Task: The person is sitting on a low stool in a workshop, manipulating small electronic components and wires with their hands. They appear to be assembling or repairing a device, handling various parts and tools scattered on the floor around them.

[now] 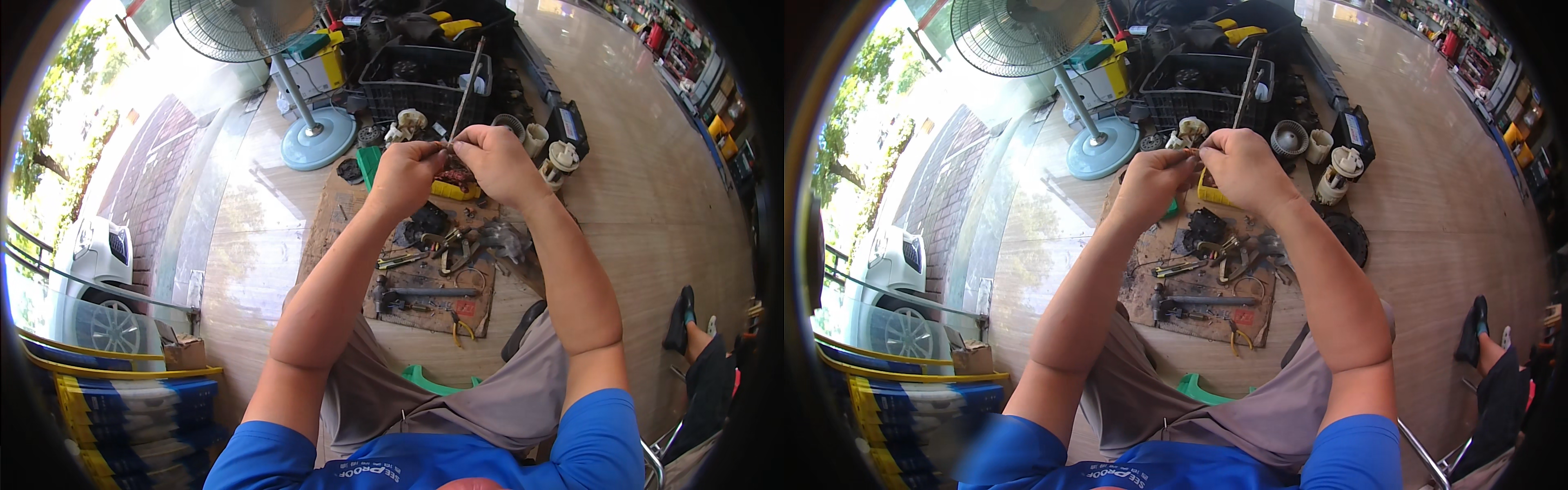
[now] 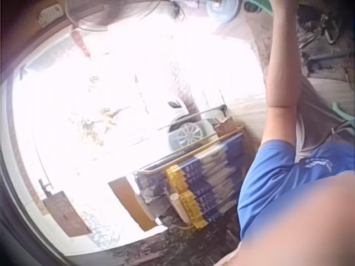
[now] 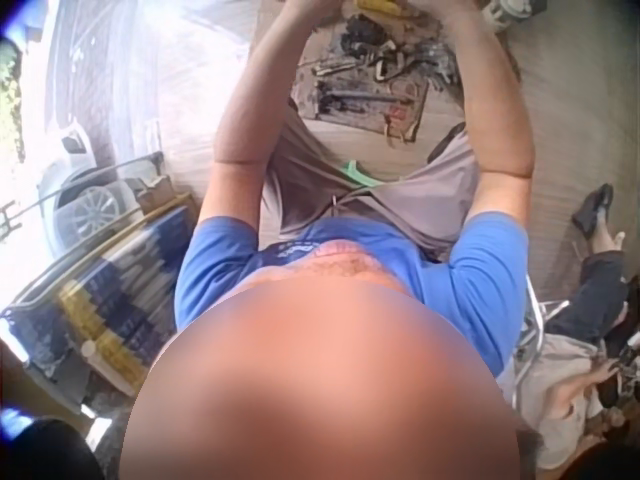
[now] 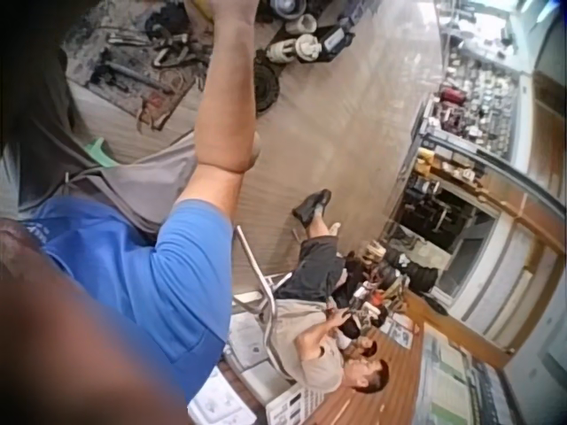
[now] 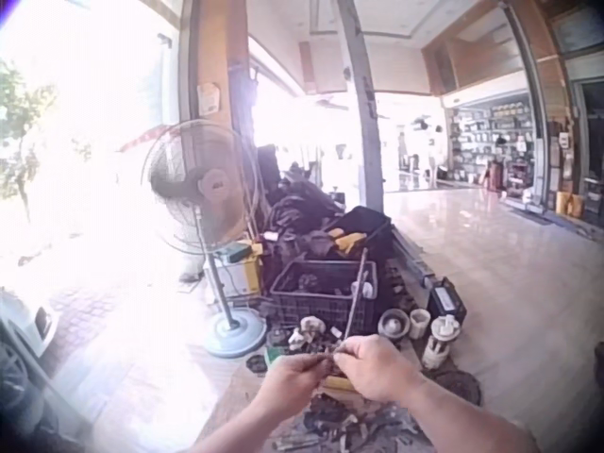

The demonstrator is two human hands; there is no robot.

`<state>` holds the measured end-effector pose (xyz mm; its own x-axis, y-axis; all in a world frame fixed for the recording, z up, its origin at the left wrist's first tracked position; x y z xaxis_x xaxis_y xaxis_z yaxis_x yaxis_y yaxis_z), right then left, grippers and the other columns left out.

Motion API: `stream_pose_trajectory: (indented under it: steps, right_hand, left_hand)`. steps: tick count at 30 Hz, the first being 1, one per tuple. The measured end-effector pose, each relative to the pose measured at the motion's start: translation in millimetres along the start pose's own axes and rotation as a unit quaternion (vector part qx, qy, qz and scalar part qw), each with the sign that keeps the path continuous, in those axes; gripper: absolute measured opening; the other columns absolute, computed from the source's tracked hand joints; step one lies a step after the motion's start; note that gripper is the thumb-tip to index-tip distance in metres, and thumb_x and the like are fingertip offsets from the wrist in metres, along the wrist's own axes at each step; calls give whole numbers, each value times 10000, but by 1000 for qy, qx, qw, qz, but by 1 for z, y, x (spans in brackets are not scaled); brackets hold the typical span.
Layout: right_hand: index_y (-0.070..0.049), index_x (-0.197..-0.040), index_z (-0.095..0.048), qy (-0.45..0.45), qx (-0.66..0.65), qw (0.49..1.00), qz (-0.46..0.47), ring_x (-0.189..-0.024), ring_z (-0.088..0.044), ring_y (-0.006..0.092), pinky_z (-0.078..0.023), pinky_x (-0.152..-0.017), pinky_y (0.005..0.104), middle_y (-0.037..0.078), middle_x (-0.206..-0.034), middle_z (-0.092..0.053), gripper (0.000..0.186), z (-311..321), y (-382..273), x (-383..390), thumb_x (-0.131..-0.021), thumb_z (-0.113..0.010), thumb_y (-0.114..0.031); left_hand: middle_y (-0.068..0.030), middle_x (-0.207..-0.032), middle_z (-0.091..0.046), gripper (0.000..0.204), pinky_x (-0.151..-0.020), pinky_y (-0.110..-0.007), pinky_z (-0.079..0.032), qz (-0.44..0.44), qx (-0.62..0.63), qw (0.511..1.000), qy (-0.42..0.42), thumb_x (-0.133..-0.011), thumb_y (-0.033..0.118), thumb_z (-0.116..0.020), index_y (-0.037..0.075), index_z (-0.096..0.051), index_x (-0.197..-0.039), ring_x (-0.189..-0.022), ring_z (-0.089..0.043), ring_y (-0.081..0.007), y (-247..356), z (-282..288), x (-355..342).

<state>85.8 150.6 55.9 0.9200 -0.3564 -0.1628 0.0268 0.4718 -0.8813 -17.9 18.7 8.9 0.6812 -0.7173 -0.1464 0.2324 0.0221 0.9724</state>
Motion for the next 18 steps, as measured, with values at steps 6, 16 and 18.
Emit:
stream_pose_trajectory:
  steps: [6, 16, 18]
  right_hand:
    - [32, -931, -665, 38, -52, 998, 22, -691, -642, 212, -500, -691, 340, 139, -773, -685, 208, -29, 14, 2, -966, -555, -141]
    - [40, -911, -645, -43, -134, 990, -16, -669, -555, 126, -468, -652, 292, 41, -746, -623, 220, -45, 23, -2, -993, -533, -131]
    - [33, -906, -645, -79, -170, 981, -44, -662, -545, 116, -460, -644, 273, 26, -746, -620, 220, -45, 20, -1, -995, -536, -136]
  left_hand:
    - [-127, -965, -729, 216, -678, -291, -534, 58, 227, 969, 79, -988, 127, -573, -51, -669, -1066, -773, -665, -148, 8, -7, 2]
    - [-165, -1051, -699, 217, -798, -345, -557, 68, 397, 910, 94, -1008, 103, -522, -39, -574, -1165, -911, -687, -250, 3, -5, -3]
    - [-161, -1017, -694, 179, -811, -372, -565, 74, 439, 886, 129, -1010, 87, -513, -42, -575, -1117, -922, -693, -277, 3, 0, -9]
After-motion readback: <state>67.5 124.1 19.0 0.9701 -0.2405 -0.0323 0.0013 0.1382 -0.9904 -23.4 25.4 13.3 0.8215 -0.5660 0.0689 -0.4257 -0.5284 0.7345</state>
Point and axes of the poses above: each hand's wrist, its own x-axis away from the middle knuckle, its own z-axis out of the back of the hand, y = z × x, the point moved 1 cm from there along -x, towards the middle knuckle
